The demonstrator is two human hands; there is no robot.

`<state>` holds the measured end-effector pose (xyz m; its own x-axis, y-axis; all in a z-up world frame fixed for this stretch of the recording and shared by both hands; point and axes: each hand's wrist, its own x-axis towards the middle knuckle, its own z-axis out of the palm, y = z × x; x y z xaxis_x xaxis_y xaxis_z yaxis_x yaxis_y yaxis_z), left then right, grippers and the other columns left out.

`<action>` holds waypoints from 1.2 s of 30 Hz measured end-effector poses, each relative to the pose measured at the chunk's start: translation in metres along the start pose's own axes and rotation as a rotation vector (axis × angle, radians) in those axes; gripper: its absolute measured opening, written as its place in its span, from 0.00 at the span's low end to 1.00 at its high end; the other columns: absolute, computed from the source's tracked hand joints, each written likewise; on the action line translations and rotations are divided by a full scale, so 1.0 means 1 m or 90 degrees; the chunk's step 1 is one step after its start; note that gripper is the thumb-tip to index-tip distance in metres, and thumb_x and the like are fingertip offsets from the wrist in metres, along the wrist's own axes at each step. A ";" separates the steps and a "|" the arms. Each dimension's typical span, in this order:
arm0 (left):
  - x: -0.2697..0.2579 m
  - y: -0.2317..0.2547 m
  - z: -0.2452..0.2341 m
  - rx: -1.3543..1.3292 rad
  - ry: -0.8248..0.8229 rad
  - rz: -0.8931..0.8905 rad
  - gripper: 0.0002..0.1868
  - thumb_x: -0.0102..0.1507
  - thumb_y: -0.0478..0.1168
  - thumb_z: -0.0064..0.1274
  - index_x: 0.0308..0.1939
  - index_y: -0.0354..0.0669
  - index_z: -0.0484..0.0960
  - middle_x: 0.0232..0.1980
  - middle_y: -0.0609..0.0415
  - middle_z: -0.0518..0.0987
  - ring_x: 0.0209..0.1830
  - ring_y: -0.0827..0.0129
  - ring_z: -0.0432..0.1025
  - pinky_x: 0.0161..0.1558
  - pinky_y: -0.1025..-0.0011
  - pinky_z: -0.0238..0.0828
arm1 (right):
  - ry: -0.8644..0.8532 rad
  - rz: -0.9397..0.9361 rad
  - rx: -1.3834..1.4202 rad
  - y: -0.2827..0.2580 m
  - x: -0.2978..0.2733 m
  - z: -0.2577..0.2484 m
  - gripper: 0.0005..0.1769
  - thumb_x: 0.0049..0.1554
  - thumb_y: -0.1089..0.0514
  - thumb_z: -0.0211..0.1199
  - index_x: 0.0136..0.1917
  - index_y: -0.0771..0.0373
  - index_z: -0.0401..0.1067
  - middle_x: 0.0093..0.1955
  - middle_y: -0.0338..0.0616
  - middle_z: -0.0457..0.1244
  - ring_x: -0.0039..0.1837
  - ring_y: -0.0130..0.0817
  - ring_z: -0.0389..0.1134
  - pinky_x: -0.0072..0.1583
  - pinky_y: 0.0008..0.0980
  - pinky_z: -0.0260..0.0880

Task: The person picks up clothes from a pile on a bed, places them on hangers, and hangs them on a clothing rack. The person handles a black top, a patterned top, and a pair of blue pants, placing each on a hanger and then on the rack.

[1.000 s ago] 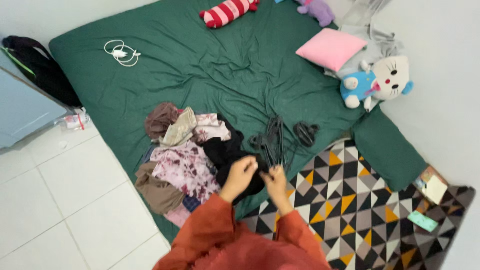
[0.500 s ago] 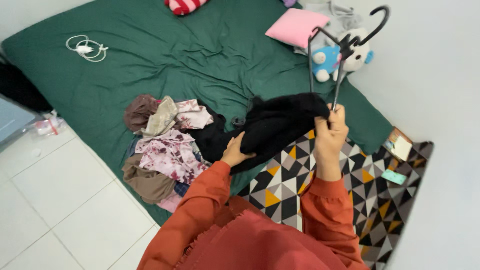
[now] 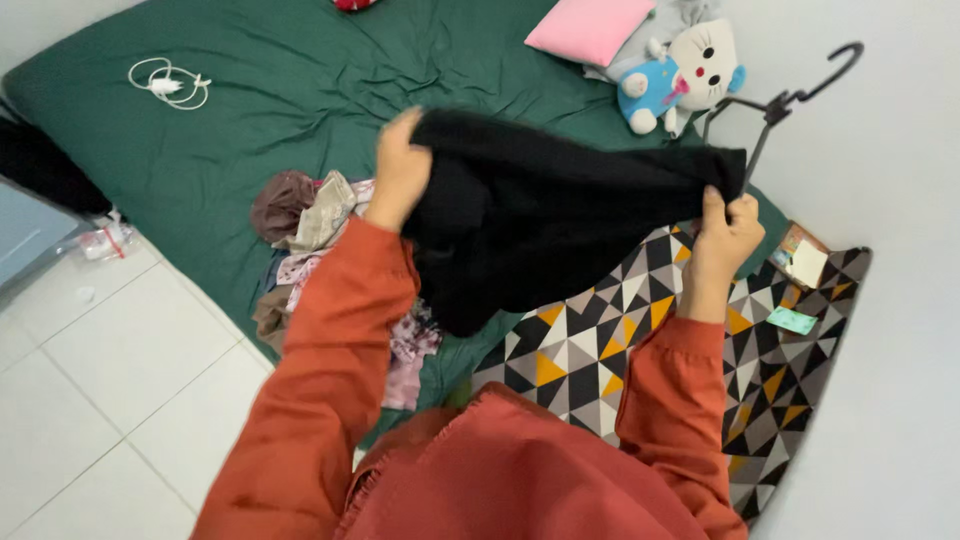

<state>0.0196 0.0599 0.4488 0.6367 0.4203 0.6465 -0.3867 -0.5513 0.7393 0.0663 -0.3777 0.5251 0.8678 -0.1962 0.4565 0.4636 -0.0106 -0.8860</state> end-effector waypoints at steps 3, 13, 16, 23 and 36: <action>0.063 0.054 -0.041 -0.053 -0.069 -0.072 0.10 0.63 0.31 0.50 0.44 0.29 0.83 0.34 0.46 0.81 0.38 0.63 0.74 0.43 0.66 0.73 | -0.017 -0.061 -0.108 0.009 -0.002 0.009 0.26 0.65 0.65 0.71 0.34 0.67 0.56 0.42 0.35 0.53 0.38 0.21 0.52 0.39 0.28 0.53; 0.076 0.076 -0.130 -0.086 -0.130 -0.329 0.09 0.63 0.34 0.51 0.39 0.35 0.86 0.33 0.61 0.82 0.30 0.78 0.72 0.33 0.74 0.69 | -0.099 -0.153 -0.251 0.016 0.002 0.028 0.28 0.69 0.55 0.66 0.31 0.71 0.64 0.40 0.41 0.55 0.38 0.29 0.55 0.41 0.36 0.53; 0.070 0.075 -0.163 -0.110 -0.110 -0.376 0.11 0.62 0.34 0.51 0.42 0.37 0.88 0.35 0.60 0.84 0.32 0.77 0.75 0.34 0.75 0.72 | -0.106 -0.218 -0.281 0.015 0.014 0.024 0.31 0.72 0.55 0.66 0.32 0.71 0.63 0.39 0.43 0.52 0.42 0.34 0.54 0.45 0.40 0.54; 0.062 0.072 -0.190 -0.128 -0.090 -0.401 0.09 0.63 0.34 0.55 0.45 0.37 0.87 0.39 0.55 0.85 0.34 0.74 0.78 0.39 0.74 0.75 | -0.136 -0.219 -0.287 0.004 0.018 0.035 0.28 0.71 0.53 0.65 0.34 0.71 0.62 0.40 0.43 0.50 0.42 0.33 0.52 0.45 0.38 0.52; 0.017 0.093 -0.152 0.356 0.112 0.020 0.36 0.56 0.32 0.61 0.68 0.34 0.68 0.71 0.31 0.67 0.71 0.39 0.62 0.65 0.56 0.63 | -0.178 -0.282 -0.276 -0.035 -0.002 0.071 0.18 0.68 0.55 0.66 0.40 0.69 0.73 0.47 0.46 0.64 0.46 0.37 0.65 0.47 0.35 0.63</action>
<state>-0.1065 0.1253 0.5571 0.4913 0.4848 0.7236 0.0379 -0.8419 0.5384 0.0611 -0.3069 0.5612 0.6525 0.1776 0.7367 0.7236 -0.4346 -0.5362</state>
